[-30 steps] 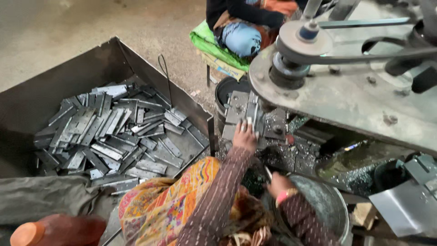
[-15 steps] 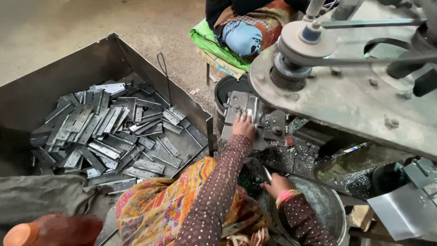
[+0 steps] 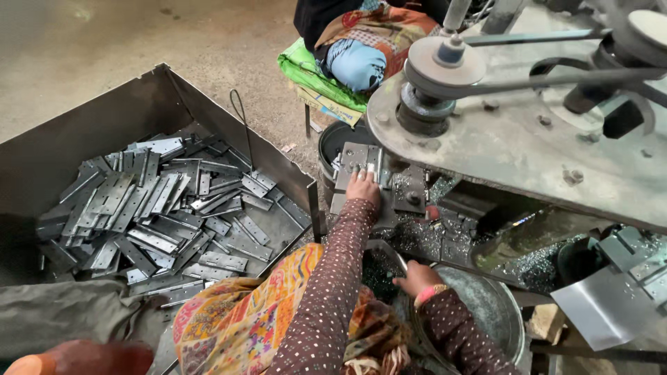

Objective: The person operates a manual press machine to process metal strips. They pick up a strip from a bin, place it into the machine's die, and activate the press. The processed strip is then removed and placed into a container.

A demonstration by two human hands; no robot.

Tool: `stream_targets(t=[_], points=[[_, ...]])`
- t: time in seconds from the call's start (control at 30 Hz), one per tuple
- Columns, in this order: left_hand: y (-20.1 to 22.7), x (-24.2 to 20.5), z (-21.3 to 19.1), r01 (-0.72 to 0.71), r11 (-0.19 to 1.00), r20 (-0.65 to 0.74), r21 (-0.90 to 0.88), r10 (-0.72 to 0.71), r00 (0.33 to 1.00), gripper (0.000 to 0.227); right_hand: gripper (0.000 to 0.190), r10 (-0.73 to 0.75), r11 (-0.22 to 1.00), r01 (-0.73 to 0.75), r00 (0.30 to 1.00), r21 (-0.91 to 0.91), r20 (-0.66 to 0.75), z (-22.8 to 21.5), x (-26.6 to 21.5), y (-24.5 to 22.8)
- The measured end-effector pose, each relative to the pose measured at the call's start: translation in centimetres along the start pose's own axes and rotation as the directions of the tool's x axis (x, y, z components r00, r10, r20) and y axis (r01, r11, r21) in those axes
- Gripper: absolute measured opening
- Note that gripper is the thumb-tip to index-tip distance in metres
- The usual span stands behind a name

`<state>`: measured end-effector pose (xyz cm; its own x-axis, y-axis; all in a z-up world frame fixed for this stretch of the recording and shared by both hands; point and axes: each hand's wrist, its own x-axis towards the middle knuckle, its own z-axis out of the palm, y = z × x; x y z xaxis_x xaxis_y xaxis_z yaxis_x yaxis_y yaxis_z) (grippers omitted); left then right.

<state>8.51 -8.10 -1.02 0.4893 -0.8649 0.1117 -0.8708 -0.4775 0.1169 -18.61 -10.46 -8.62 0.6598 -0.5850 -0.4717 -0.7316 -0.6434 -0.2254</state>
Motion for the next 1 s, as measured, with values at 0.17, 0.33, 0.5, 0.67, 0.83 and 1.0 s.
stream_targets(t=[0.17, 0.33, 0.5, 0.67, 0.83, 1.0], points=[[-0.1, 0.1, -0.6, -0.001, 1.0, 0.044, -0.005, 0.001, 0.999, 0.026, 0.043, 0.074, 0.991, -0.061, 0.992, 0.121, -0.107, 8.5, -2.7, 1.7], [-1.0, -0.4, 2.4, -0.123, 0.992, 0.0, -0.022, 0.123, 0.992, 0.042, 0.042, 0.001, 0.961, 0.026, 0.995, 0.277, -0.096, 9.7, -1.8, 2.4], [-1.9, -1.4, 3.7, -0.032, 0.997, 0.127, -0.074, 0.041, 0.991, 0.023, 0.05, 0.019, 0.987, 0.034, 0.946, 0.156, -0.324, 1.4, -2.5, -1.6], [-0.1, -12.7, 1.6, -0.218, 0.976, -0.137, 0.0, 0.216, 0.967, 0.051, 0.04, 0.032, 0.93, 0.175, 0.837, 0.323, -0.546, -3.4, -6.6, -6.5], [-0.2, -15.3, 1.6, -0.209, 0.96, -0.237, 0.185, 0.25, 0.939, 0.026, 0.037, 0.136, 0.863, 0.132, 0.868, 0.487, -0.477, -4.2, -6.9, -7.0], [-1.8, -12.4, -0.8, -0.373, 0.894, -0.407, -0.246, 0.254, 0.877, 0.034, 0.036, 0.164, 0.846, 0.16, 0.829, 0.508, -0.535, -4.3, -7.6, -7.0]])
